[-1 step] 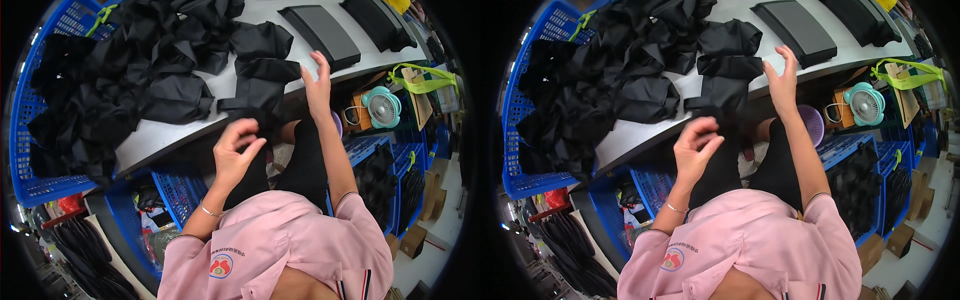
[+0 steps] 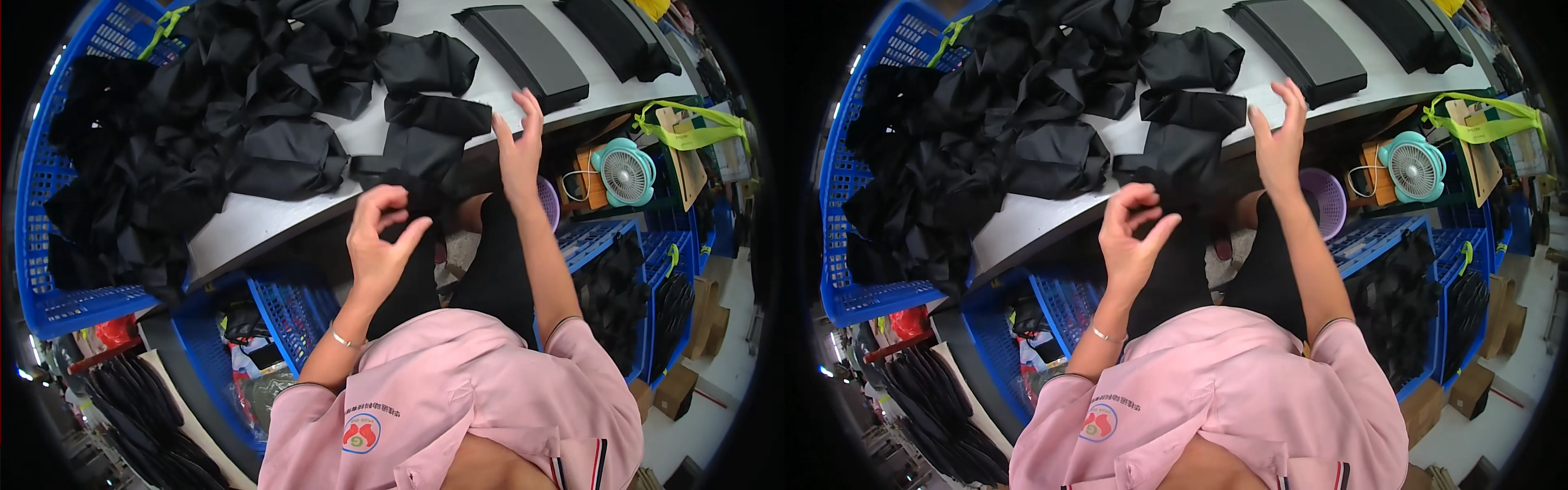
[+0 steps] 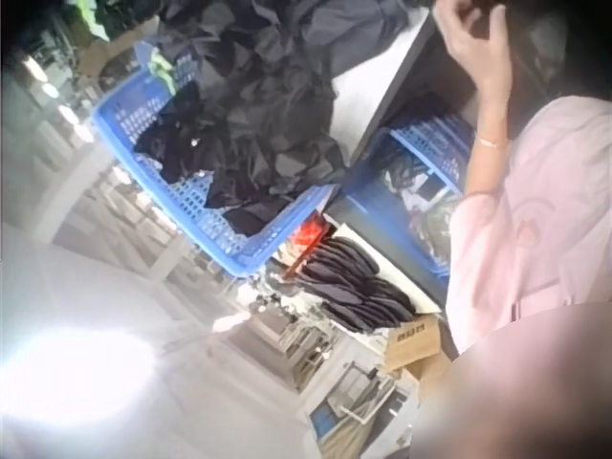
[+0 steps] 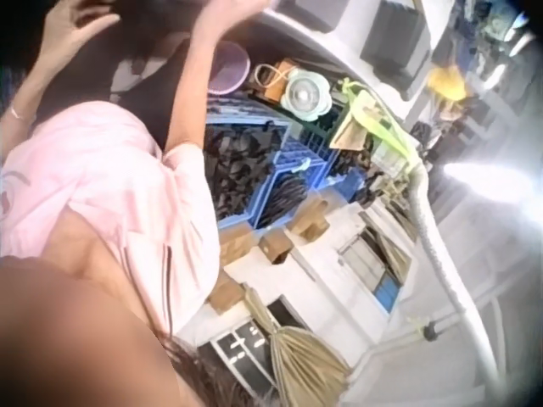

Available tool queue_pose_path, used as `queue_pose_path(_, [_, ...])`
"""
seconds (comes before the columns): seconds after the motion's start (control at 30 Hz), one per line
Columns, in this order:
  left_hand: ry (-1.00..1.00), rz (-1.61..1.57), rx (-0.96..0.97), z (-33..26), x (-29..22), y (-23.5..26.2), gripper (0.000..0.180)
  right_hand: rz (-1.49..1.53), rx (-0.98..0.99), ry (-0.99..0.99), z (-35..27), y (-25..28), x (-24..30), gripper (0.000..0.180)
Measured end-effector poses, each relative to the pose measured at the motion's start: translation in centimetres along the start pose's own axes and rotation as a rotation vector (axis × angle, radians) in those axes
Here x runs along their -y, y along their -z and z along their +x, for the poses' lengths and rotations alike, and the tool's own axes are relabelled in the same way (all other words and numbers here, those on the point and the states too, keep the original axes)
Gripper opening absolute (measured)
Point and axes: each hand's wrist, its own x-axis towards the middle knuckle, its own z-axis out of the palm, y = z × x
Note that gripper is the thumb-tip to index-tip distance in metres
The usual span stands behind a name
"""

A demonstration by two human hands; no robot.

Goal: The recorder is folding and packing black fabric items into protective sleeves at a garment or sports equipment factory.

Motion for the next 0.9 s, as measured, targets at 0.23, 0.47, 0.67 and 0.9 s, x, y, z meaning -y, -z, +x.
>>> queue_pose_path(0.23, [-0.211, 0.483, -0.364, 2.6, 1.5, -1.0, 0.068, 0.335, 0.254, -0.208, -12.9, 0.6, 2.9, 0.047])
queue_pose_path(0.47, [-0.014, 0.324, -0.146, 2.8, 3.6, 1.8, 0.050, 0.278, 0.639, -0.179, -8.3, 0.3, 3.9, 0.044])
queue_pose_path(0.67, [0.556, -0.617, 0.284, 1.4, -0.2, 4.3, 0.030, 0.697, 0.712, -0.480, -7.5, 3.5, 5.0, 0.020])
queue_pose_path(0.9, [0.513, -0.780, 0.716, -0.7, -2.8, 2.4, 0.058, 0.964, 0.383, -0.885, -8.5, 6.5, 6.9, 0.013])
